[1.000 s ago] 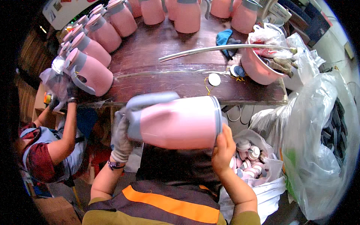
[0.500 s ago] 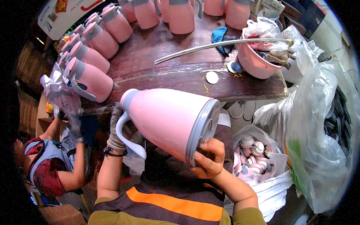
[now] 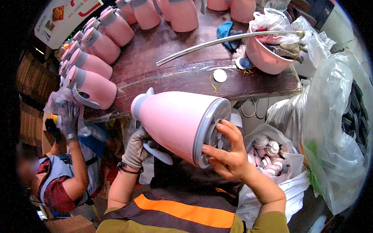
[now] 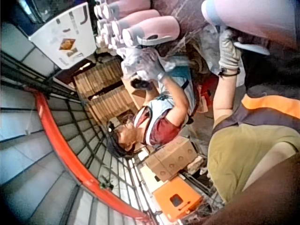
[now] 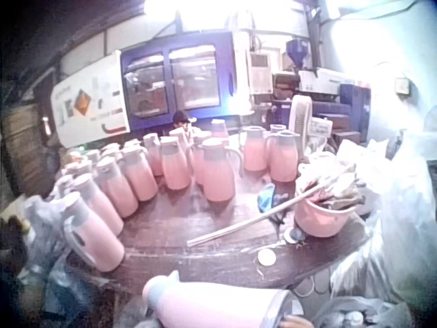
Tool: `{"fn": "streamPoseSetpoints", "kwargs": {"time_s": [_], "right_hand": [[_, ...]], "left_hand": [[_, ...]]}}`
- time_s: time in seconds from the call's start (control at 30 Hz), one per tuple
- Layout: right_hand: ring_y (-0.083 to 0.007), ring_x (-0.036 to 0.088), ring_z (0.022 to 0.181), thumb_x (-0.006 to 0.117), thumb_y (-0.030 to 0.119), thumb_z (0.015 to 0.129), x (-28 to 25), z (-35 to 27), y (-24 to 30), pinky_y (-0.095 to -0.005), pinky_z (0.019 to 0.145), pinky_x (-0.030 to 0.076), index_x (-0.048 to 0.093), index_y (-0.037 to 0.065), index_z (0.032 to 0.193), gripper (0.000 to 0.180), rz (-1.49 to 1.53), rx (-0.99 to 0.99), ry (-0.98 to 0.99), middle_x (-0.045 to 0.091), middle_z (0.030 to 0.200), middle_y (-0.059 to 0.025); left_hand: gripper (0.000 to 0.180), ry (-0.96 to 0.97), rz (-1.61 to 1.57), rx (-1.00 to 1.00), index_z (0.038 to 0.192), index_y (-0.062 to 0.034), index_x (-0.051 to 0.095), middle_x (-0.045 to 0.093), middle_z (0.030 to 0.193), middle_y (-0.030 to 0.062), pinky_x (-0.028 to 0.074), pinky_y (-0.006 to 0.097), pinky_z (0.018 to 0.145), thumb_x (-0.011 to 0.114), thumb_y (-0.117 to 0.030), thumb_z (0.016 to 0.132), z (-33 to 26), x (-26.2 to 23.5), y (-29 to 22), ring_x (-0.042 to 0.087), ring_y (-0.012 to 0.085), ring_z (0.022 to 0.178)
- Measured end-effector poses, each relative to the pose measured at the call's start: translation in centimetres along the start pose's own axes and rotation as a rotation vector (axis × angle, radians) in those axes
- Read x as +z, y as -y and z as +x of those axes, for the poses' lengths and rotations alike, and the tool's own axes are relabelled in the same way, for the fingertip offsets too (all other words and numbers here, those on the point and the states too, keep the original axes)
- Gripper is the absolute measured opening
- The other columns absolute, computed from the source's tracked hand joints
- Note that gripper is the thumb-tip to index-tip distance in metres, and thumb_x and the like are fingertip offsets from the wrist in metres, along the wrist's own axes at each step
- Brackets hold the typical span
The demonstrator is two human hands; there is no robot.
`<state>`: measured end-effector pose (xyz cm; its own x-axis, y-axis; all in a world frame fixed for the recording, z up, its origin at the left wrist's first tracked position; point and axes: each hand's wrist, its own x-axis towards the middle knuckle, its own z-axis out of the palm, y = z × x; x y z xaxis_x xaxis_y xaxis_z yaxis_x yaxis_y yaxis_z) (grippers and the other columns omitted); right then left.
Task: The person assembles pink thermoses by hand, attaching lids and handles before placing the finished units on a wooden table.
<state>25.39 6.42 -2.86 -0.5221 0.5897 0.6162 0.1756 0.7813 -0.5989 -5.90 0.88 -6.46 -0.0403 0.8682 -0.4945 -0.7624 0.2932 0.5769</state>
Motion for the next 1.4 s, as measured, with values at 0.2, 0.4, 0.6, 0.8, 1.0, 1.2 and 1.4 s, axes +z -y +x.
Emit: {"fn": "streamPoseSetpoints", "kwargs": {"time_s": [0.2,0.4,0.6,0.8,1.0,1.2,1.4], "right_hand": [[-0.0368,0.044,0.122,0.069,0.008,0.066,-1.3,1.0,-1.6,-0.0453,0.099,0.041,0.065,0.021,0.109,0.045,-0.320,-0.100,-0.019,0.042,0.132,-0.0156],[-0.0258,0.057,0.101,0.050,0.014,0.086,2.4,-1.1,-3.9,-0.0370,0.086,0.046,0.053,-0.001,0.108,0.026,0.260,0.556,-0.276,0.058,0.111,-0.0175],[-0.0212,0.056,0.101,0.048,0.028,0.094,4.7,-0.7,-10.1,-0.0357,0.085,0.045,0.053,0.001,0.116,0.036,0.412,0.984,-0.009,0.059,0.110,-0.0166],[-0.0331,0.047,0.119,0.058,0.042,0.086,4.2,5.5,-18.7,-0.0433,0.101,0.033,0.053,0.004,0.119,0.051,-0.868,0.403,-0.121,0.052,0.125,-0.0179],[-0.0318,0.048,0.117,0.070,0.029,0.077,5.7,5.5,-19.7,-0.0426,0.097,0.036,0.056,0.007,0.102,0.036,-0.680,0.389,-0.071,0.055,0.120,-0.0154],[-0.0303,0.051,0.114,0.068,0.038,0.078,5.6,7.4,-18.7,-0.0420,0.094,0.039,0.058,0.006,0.116,0.050,-0.832,0.418,-0.044,0.056,0.121,-0.0147],[-0.0296,0.058,0.099,0.068,0.028,0.081,5.8,8.2,-19.6,-0.0386,0.088,0.043,0.058,0.005,0.109,0.037,-0.505,0.536,-0.068,0.061,0.104,-0.0135]], "left_hand": [[0.032,0.031,0.115,-0.007,0.111,-0.0037,0.052,0.059,0.092,0.0067,0.050,0.024,0.052,0.050,-0.001,0.079,-0.5,0.1,-0.1,0.059,0.0155,0.068],[0.042,0.099,0.047,0.111,0.118,-0.0023,0.050,0.057,0.090,0.0068,0.050,0.023,0.053,0.050,-0.006,0.077,-2.1,2.1,-1.4,0.055,0.0146,0.059],[0.033,0.300,0.166,0.524,0.107,0.0018,0.053,0.062,0.090,0.0147,0.036,0.020,0.037,0.051,-0.003,0.074,-5.0,4.5,-3.7,0.050,0.0115,0.046],[0.019,0.090,0.522,0.622,0.098,0.0035,0.059,0.064,0.078,0.0123,0.043,0.021,0.047,0.056,0.003,0.080,-4.8,11.6,-4.1,0.058,0.0119,0.055],[0.034,0.052,0.680,0.662,0.115,0.0006,0.055,0.066,0.088,0.0060,0.048,0.022,0.060,0.063,-0.003,0.082,0.1,11.0,-1.8,0.059,0.0087,0.069],[0.037,0.210,0.484,0.626,0.118,-0.0006,0.054,0.062,0.094,0.0038,0.046,0.025,0.069,0.058,-0.026,0.092,1.0,10.2,-1.7,0.056,0.0092,0.077],[0.046,0.187,0.358,0.560,0.111,-0.0024,0.059,0.061,0.099,0.0019,0.041,0.023,0.076,0.043,-0.043,0.097,2.2,8.0,-1.2,0.053,0.0088,0.086]]}}
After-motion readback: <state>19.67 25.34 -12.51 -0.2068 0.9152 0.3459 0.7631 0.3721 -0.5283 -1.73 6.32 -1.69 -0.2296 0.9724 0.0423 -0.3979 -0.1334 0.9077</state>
